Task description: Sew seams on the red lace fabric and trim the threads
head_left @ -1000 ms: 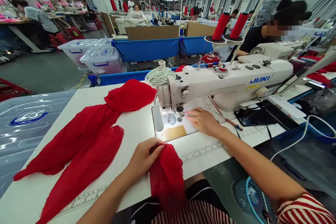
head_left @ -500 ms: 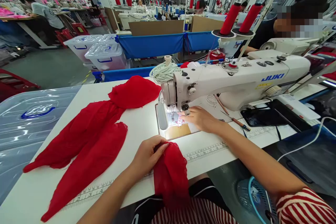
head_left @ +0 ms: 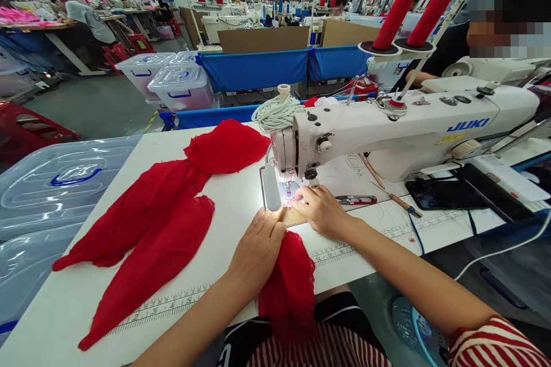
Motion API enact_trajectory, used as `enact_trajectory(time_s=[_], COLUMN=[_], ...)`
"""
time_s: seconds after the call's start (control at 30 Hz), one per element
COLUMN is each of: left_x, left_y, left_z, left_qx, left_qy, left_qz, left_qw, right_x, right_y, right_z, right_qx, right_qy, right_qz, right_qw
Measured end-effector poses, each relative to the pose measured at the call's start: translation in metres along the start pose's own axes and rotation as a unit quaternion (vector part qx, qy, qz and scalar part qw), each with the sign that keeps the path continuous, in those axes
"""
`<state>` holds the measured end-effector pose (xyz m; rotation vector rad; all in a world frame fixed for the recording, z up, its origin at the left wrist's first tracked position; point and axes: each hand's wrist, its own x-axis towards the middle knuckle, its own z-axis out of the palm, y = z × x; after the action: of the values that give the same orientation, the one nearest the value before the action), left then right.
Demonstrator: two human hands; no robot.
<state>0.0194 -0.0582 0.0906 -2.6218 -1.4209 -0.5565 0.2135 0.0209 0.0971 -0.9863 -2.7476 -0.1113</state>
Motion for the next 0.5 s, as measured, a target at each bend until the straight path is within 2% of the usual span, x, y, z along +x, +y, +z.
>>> enact_trajectory(time_s=[0.17,0.33,0.5], left_x=[0.011,0.022,0.026], left_y=[-0.001,0.001,-0.001], left_z=[0.003,0.003,0.008], left_qx=[0.034,0.034,0.024], left_qy=[-0.08,-0.064,-0.061], left_qz=[-0.009,-0.02,-0.038], left_qw=[0.996,0.997,0.997], right_x=[-0.006,-0.011,-0.007], right_y=[0.003,0.006,0.008], right_z=[0.0,0.0,0.0], right_qx=[0.035,0.016,0.007], right_qy=[0.026,0.044,0.022], right_qz=[-0.012,-0.001,0.012], right_qw=[0.999,0.999,1.0])
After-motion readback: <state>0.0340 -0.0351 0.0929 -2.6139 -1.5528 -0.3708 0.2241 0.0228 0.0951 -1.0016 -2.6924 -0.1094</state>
